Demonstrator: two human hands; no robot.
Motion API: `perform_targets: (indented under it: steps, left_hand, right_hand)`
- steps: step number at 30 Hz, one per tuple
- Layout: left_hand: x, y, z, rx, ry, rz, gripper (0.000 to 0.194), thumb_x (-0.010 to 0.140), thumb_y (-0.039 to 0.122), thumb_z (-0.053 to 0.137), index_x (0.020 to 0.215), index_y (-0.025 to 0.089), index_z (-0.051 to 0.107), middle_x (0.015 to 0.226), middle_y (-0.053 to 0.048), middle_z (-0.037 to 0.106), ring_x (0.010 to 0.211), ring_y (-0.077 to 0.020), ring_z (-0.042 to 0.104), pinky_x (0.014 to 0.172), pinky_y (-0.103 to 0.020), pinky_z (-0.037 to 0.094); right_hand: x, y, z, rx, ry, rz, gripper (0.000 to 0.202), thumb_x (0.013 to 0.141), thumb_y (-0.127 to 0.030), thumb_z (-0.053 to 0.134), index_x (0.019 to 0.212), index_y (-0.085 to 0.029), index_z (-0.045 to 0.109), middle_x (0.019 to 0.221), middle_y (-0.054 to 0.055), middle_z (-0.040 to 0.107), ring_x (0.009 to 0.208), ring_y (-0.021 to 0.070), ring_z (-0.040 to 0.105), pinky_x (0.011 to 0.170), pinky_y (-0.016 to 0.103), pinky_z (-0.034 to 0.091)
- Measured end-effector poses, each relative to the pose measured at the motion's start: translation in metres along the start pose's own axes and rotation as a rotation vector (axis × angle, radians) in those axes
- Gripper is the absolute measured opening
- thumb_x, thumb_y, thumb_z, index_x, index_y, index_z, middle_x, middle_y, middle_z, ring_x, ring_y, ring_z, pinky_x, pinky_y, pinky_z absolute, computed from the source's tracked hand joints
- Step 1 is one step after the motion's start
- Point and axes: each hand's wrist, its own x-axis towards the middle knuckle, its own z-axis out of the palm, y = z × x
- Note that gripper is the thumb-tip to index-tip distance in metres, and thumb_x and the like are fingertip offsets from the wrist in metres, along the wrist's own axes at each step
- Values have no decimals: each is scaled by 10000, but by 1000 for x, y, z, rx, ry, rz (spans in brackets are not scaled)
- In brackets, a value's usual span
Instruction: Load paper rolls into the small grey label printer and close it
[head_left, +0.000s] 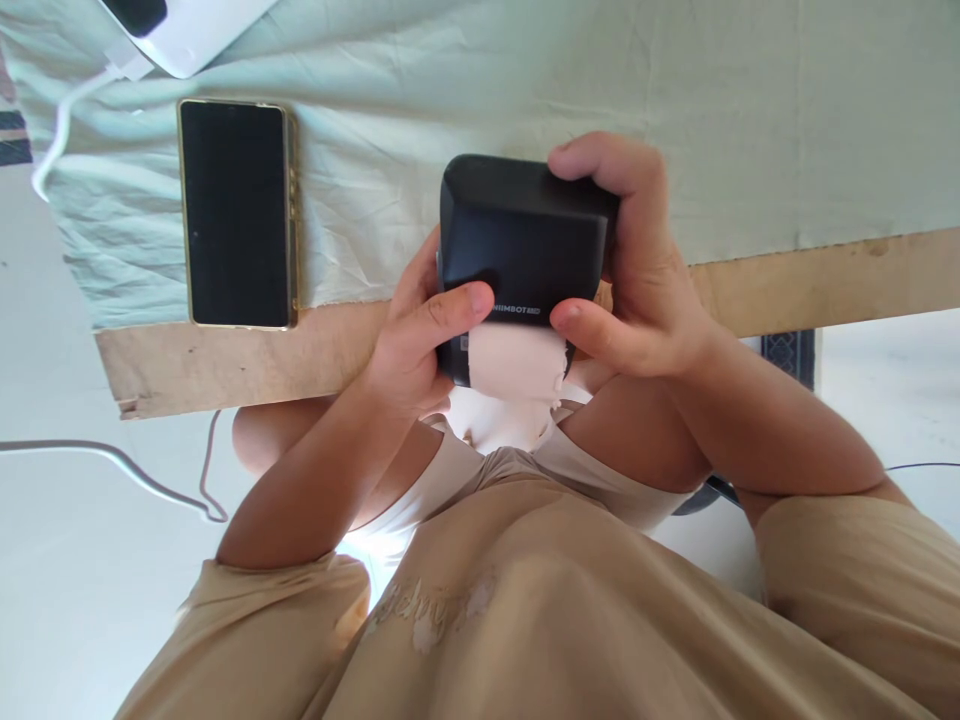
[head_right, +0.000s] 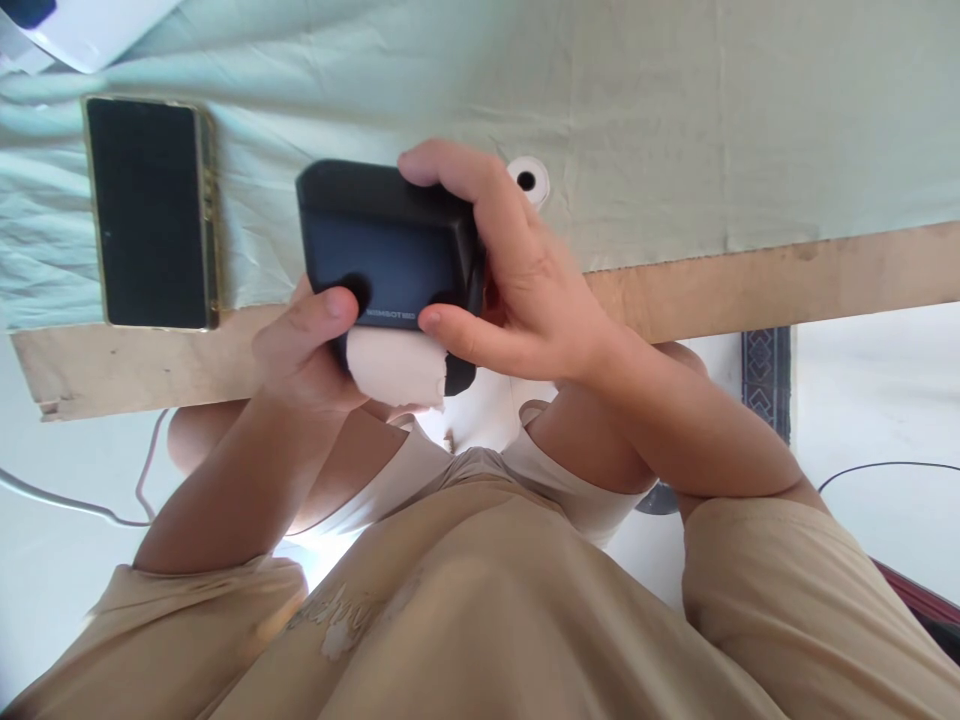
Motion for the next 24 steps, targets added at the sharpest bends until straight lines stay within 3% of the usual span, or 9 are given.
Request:
perform_targets:
  steps: [3, 7, 11, 15, 21, 24]
  left_hand:
    - [-1, 6, -8, 94, -47, -12, 759, 828, 784, 799, 1355, 259, 654, 736, -40, 647, 887, -385, 796, 709, -471, 617]
    - [-1, 13, -11, 173, -49, -79, 824, 897, 827, 711, 1466, 240, 615, 767, -42, 653, 948, -427, 813, 794, -554, 648]
    - [-2, 14, -9, 201, -29, -104, 889, 905, 842, 677, 1502, 189, 592, 739, -31, 598, 889, -408, 792, 817, -586, 644]
    - [-4, 11, -8, 161, 29, -92, 904, 891, 869, 687, 1482, 189, 626, 794, -69, 650, 992, -454, 790, 899, -638, 657]
    - [-4, 10, -4, 153, 74, -80, 788, 902, 790, 712, 1437, 215, 655, 913, -88, 719, 1089, -472, 803, 892, -618, 674]
    - [-3, 12, -4, 171, 58, -72, 769, 858, 701, 789, 1425, 195, 669, 835, -66, 684, 1083, -469, 807, 870, -590, 679]
  right_hand:
    - [-1, -1, 1, 18, 5, 60, 674, 1048, -709, 509, 1552, -277, 392, 1426, 144, 645, 1022, 240, 682, 999, 484, 655]
    - [0, -3, 1, 24, 34, 50, 662, 1049, -705, 494, 1538, -266, 420, 1423, 150, 643, 1003, 242, 686, 959, 486, 663]
    - [1, -4, -2, 58, 31, 51, 618, 1030, -633, 606, 1503, -258, 476, 1462, 152, 639, 1008, 229, 705, 914, 431, 676]
    - [0, -5, -4, 90, 19, 53, 614, 1030, -630, 610, 1504, -260, 488, 1400, 140, 652, 932, 220, 709, 908, 458, 677]
    - [-1, -5, -5, 52, -17, 107, 636, 1016, -614, 609, 1533, -280, 448, 1389, 138, 659, 949, 230, 674, 888, 461, 669]
    - [-1, -6, -7, 33, -27, 107, 636, 1033, -639, 585, 1529, -272, 432, 1466, 143, 638, 984, 214, 660, 927, 447, 666]
